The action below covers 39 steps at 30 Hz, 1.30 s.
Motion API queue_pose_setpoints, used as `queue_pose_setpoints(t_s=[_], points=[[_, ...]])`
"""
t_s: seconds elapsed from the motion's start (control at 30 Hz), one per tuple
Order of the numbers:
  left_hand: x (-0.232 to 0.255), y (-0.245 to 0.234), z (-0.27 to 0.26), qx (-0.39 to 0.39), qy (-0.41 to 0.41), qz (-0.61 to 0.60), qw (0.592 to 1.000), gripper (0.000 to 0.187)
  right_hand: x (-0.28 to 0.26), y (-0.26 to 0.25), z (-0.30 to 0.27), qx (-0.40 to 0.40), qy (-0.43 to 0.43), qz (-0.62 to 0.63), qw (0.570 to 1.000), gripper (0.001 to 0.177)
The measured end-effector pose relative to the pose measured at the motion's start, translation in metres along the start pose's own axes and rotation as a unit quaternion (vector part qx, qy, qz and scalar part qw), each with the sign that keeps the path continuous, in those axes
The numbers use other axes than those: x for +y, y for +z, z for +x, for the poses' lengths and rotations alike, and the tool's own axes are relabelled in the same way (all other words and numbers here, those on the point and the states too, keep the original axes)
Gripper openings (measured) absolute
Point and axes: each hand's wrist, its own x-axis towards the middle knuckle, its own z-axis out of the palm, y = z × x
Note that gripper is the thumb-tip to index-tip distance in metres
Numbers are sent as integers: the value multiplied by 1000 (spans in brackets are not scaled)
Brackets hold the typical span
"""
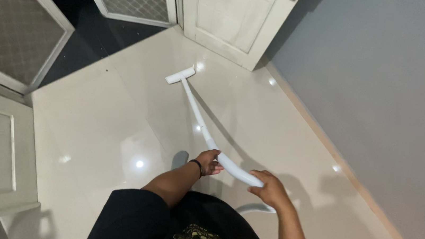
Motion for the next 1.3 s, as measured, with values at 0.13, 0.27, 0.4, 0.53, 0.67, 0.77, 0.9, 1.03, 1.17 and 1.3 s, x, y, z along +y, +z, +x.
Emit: queue_pose_setpoints(t_s=[0.13, 0.27, 0.4, 0.53, 0.67, 0.77, 0.9, 1.03, 1.17, 1.3], points=[[30, -27, -8, 41, 13, -35, 998, 56, -22, 28, 46, 5, -36, -8, 999, 58], [65, -54, -10, 49, 43, -17, 998, 54, -39, 52, 91, 0, -56, -1, 998, 60], [90, -73, -9, 62, 29, -5, 998, 51, -52, 74, 124, 0, -57, -30, 998, 62], [102, -86, -6, 61, -3, 30, 998, 47, -62, 97, 145, 7, -78, -31, 996, 59], [114, -98, -7, 59, -12, 0, 998, 39, -70, 107, 161, -27, -62, -32, 997, 55], [124, -107, -5, 77, -22, 9, 997, 41, -74, 118, 172, 8, -100, -8, 995, 59], [130, -115, 0, 102, -15, -13, 995, 43, -84, 123, 182, -46, -63, -20, 997, 57], [129, -115, 0, 133, 6, -18, 991, 42, -83, 118, 178, -87, -40, -8, 995, 64], [120, -105, 0, 142, -10, -55, 988, 44, -71, 104, 162, -148, 5, -7, 989, 60], [94, -92, -2, 144, 1, -144, 979, 47, -49, 84, 130, -158, -12, 20, 987, 65]])
